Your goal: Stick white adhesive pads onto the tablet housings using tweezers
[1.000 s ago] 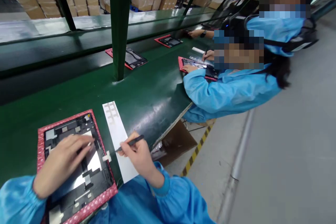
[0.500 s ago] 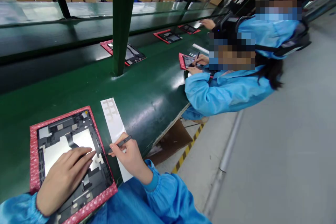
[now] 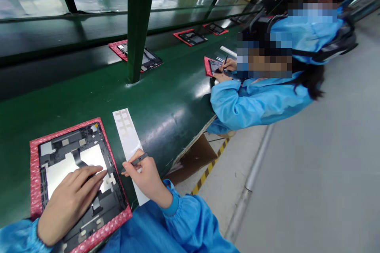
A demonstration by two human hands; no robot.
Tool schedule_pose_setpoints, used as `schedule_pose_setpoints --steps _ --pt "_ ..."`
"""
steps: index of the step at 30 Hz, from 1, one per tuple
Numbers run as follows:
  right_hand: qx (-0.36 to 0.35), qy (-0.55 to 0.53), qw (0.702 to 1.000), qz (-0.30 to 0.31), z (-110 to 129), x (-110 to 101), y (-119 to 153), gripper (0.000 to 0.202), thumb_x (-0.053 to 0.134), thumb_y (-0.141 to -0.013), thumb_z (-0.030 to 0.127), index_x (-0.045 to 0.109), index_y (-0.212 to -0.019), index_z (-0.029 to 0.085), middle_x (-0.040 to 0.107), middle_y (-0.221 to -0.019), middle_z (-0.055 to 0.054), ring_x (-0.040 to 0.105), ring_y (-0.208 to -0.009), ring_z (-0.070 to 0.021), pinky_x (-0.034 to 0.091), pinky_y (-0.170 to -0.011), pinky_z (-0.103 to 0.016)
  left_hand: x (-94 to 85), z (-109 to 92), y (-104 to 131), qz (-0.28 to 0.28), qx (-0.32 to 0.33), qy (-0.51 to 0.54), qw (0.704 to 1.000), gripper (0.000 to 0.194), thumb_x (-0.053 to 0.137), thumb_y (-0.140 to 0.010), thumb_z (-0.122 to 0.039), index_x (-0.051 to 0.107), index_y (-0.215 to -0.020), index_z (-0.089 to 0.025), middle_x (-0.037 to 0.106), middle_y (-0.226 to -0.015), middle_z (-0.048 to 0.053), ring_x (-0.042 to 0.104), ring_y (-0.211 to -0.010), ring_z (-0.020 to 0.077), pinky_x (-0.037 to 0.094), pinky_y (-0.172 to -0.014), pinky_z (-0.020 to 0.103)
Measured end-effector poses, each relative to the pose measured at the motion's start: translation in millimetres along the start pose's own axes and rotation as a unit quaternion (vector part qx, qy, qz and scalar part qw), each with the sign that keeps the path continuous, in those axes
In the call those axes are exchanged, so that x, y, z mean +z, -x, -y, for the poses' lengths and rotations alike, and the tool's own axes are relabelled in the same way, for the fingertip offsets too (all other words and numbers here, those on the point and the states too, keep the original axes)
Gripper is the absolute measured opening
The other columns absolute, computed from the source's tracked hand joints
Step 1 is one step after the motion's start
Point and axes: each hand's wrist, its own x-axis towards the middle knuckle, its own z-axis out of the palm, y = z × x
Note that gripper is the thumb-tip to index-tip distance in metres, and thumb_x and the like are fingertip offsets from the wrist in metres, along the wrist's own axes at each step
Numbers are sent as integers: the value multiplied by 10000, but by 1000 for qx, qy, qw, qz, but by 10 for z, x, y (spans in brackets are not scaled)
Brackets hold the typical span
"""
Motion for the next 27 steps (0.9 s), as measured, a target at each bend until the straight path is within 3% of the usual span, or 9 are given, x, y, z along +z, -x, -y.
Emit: schedule_pose_setpoints --steps 27 --pt "9 31 999 4 27 -8 -3 200 637 -852 318 528 -723 212 598 -656 38 726 -602 -179 528 -510 -231 -12 -11 -4 0 8 -16 1000 310 463 -946 -213 560 -1240 -191 601 -1198 101 553 -1041 246 452 -832 396"
